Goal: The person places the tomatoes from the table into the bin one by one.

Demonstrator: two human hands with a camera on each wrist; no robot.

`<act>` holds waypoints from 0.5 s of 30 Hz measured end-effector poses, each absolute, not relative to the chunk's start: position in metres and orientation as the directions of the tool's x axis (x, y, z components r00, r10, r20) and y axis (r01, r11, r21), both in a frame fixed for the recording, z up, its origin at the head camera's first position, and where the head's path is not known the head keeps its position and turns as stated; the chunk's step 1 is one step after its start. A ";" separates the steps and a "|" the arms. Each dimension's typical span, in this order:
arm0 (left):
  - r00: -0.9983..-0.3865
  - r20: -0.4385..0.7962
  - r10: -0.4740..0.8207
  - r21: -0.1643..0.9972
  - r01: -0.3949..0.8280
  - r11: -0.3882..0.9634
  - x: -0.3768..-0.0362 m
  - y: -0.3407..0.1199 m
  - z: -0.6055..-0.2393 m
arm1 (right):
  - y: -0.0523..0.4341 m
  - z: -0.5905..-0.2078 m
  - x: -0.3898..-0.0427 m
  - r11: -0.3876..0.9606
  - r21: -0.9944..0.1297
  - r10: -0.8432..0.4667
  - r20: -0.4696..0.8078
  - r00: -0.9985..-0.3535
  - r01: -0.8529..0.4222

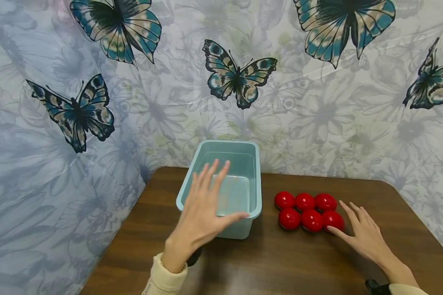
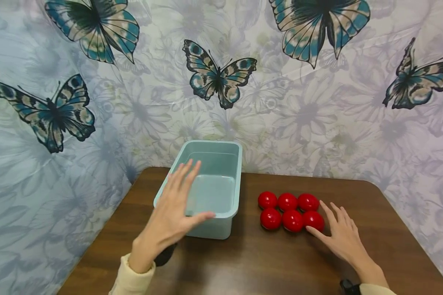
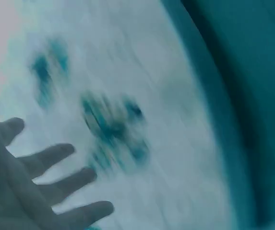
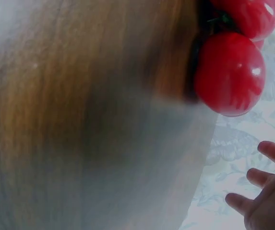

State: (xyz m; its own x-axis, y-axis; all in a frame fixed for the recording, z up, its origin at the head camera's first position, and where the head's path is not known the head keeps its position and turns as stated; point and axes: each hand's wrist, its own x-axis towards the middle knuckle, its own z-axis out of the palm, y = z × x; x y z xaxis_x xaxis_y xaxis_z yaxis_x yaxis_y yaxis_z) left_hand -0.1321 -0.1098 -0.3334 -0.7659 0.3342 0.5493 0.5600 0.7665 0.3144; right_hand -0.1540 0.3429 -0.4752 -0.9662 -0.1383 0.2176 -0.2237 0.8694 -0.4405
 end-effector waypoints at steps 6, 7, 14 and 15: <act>-0.931 0.353 0.090 0.567 0.290 0.771 -0.153 -0.179 -0.366 | 0.347 -0.481 -0.154 0.867 -0.432 -0.163 0.223 -0.961 -0.248; -0.947 0.309 0.084 0.616 0.266 0.742 -0.156 -0.185 -0.372 | 0.347 -0.480 -0.154 0.867 -0.433 -0.165 0.217 -0.962 -0.246; -0.990 0.124 0.071 0.796 0.142 0.588 -0.167 -0.193 -0.399 | 0.346 -0.481 -0.157 0.868 -0.433 -0.181 0.177 -0.968 -0.241; -0.991 0.115 0.062 0.799 0.129 0.587 -0.168 -0.193 -0.399 | 0.346 -0.481 -0.157 0.867 -0.433 -0.184 0.180 -0.966 -0.246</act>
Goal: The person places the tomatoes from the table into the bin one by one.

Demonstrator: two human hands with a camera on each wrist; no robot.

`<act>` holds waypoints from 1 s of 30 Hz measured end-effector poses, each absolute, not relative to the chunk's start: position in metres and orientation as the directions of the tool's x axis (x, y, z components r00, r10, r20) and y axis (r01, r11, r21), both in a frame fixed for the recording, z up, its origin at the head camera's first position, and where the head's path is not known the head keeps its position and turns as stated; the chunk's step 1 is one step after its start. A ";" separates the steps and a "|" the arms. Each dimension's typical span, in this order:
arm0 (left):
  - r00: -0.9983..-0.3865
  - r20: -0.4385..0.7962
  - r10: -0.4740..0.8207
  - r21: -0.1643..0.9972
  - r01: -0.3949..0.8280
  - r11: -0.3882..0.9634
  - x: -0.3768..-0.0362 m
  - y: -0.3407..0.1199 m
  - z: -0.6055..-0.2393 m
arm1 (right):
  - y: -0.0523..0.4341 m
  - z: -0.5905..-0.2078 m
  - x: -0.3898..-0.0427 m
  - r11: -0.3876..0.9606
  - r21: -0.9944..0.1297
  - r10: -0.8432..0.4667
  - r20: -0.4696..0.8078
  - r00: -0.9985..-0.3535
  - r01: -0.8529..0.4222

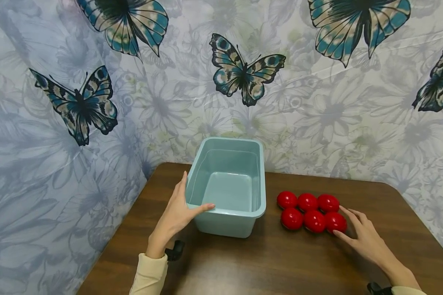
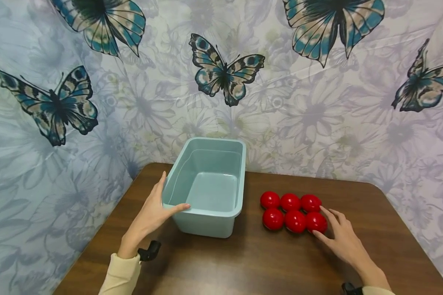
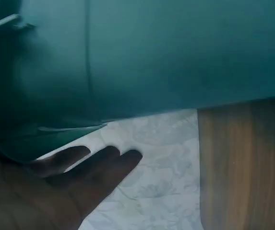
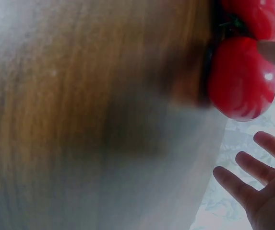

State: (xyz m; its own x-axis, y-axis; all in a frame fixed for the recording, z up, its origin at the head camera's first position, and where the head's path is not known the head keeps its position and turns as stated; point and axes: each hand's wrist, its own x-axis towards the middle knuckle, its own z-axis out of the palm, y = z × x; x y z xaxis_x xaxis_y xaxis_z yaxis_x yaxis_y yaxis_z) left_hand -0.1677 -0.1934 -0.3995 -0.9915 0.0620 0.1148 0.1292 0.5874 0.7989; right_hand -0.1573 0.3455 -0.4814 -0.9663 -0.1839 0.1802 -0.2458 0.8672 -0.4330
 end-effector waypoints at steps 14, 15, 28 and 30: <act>-0.998 0.041 0.044 0.812 0.059 0.580 -0.171 -0.194 -0.400 | 0.344 -0.496 -0.162 0.844 -0.423 -0.213 0.299 -0.930 -0.329; -0.998 0.036 0.042 0.812 0.054 0.582 -0.172 -0.194 -0.400 | 0.344 -0.497 -0.163 0.842 -0.416 -0.220 0.316 -0.923 -0.343; -0.998 0.028 0.053 0.811 0.054 0.583 -0.172 -0.195 -0.400 | 0.332 -0.506 -0.167 0.846 -0.346 -0.205 0.493 -0.846 -0.407; -0.998 0.022 0.053 0.805 0.049 0.592 -0.173 -0.196 -0.399 | 0.333 -0.504 -0.166 0.847 -0.367 -0.159 0.514 -0.843 -0.384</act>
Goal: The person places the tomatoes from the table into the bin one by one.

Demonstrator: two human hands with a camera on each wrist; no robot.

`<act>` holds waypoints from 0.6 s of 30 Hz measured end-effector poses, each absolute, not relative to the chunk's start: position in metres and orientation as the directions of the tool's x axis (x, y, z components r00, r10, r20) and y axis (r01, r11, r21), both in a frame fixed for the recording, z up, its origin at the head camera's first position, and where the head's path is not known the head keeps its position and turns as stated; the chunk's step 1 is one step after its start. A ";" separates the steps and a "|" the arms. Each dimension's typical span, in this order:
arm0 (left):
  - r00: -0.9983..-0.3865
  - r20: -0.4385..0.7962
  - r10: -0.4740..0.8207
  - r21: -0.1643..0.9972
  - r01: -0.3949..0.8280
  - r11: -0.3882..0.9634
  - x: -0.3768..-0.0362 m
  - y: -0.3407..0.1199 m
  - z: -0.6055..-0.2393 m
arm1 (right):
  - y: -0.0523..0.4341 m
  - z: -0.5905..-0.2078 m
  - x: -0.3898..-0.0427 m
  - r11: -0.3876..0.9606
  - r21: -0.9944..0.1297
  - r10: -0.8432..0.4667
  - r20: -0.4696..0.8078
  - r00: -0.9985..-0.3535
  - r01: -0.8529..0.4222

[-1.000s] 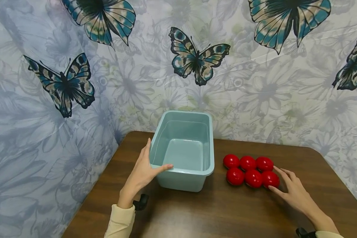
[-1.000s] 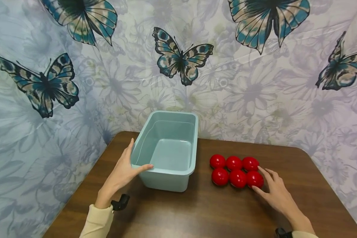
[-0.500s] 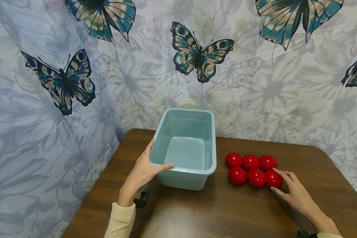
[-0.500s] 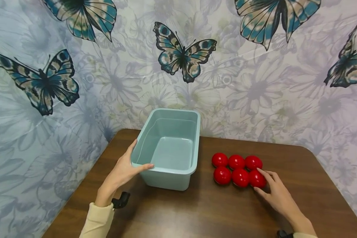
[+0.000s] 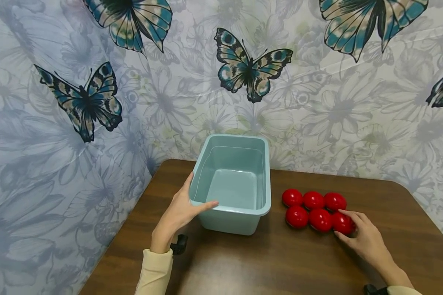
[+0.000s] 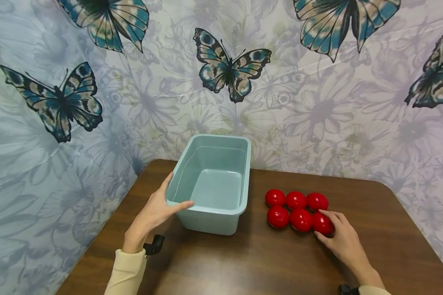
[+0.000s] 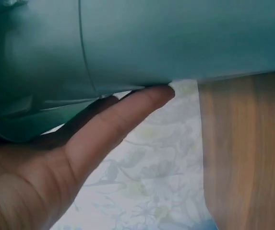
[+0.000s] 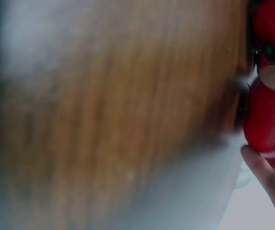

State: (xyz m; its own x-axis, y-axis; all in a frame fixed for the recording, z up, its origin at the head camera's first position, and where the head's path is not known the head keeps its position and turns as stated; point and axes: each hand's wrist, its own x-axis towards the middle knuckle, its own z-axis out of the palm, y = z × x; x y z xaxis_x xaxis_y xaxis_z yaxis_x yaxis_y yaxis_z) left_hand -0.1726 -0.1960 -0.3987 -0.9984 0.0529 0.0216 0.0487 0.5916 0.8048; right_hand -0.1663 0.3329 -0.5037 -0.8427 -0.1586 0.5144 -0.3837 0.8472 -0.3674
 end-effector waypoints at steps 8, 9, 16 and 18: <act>-0.999 0.015 0.042 0.789 0.038 0.613 -0.171 -0.201 -0.393 | 0.329 -0.462 -0.174 0.740 -0.594 0.104 0.565 -0.819 -0.316; -0.999 0.014 0.041 0.789 0.036 0.614 -0.171 -0.202 -0.393 | 0.325 -0.455 -0.176 0.710 -0.634 0.131 0.547 -0.827 -0.307; -0.999 0.010 0.039 0.797 0.032 0.603 -0.171 -0.197 -0.396 | 0.275 -0.407 -0.194 0.429 -0.818 0.154 0.483 -0.862 -0.382; -0.999 0.005 0.044 0.801 0.030 0.597 -0.171 -0.193 -0.397 | 0.258 -0.392 -0.199 0.357 -0.834 0.139 0.493 -0.859 -0.420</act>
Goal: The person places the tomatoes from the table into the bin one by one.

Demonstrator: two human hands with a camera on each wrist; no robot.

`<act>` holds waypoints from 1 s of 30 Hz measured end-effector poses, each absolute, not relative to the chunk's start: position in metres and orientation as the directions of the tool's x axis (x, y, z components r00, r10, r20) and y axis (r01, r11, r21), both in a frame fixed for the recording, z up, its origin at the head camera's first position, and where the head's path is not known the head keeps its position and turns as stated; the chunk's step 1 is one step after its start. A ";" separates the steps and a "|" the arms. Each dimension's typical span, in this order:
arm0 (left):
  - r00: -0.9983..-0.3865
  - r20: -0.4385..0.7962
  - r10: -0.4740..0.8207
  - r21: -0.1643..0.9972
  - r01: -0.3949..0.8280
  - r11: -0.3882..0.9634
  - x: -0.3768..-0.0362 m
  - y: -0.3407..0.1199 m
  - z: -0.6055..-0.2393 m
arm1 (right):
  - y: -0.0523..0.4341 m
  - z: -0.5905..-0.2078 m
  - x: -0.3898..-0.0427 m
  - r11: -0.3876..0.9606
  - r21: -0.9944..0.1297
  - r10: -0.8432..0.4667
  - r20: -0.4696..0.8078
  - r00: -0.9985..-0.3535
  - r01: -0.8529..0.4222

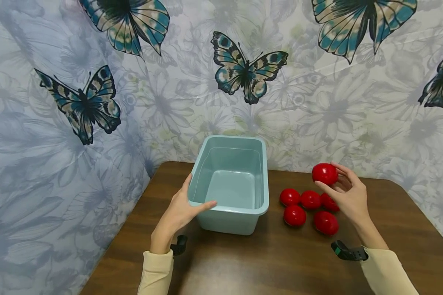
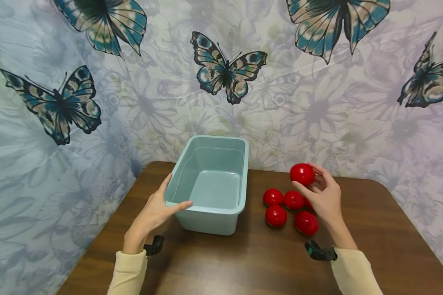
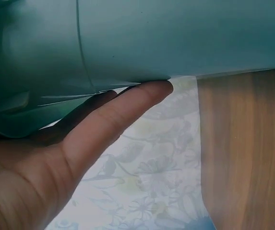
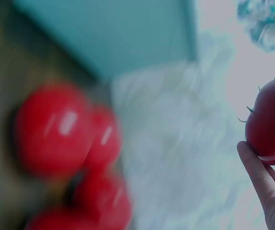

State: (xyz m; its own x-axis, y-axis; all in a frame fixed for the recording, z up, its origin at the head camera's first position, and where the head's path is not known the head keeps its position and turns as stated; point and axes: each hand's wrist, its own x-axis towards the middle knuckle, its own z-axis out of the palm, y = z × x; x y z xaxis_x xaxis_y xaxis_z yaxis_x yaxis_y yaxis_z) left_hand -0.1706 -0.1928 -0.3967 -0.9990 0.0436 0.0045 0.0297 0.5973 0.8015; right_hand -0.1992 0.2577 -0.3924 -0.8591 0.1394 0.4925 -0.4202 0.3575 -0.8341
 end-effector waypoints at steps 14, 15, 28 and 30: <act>-0.998 0.019 0.065 0.839 0.051 0.542 -0.171 -0.186 -0.402 | 0.124 -0.331 -0.253 0.092 -0.867 -0.008 0.491 -0.871 -0.489; -0.997 0.022 0.068 0.840 0.055 0.540 -0.171 -0.185 -0.403 | 0.117 -0.329 -0.256 0.086 -0.871 -0.021 0.484 -0.875 -0.484; -0.996 0.060 0.059 0.850 0.082 0.520 -0.168 -0.194 -0.401 | 0.074 -0.330 -0.271 0.121 -0.868 -0.123 0.469 -0.875 -0.482; -0.997 0.066 0.050 0.847 0.082 0.525 -0.168 -0.198 -0.400 | 0.069 -0.330 -0.272 0.127 -0.864 -0.134 0.471 -0.872 -0.487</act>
State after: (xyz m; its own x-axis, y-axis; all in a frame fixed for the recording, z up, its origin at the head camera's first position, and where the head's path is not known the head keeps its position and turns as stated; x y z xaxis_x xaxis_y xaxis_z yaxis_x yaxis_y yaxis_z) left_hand -0.1681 -0.1977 -0.3999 -0.9966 0.0499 0.0657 0.0822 0.5254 0.8469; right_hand -0.2723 0.0694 -0.3298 -0.8719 -0.1338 0.4711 -0.4866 0.1274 -0.8643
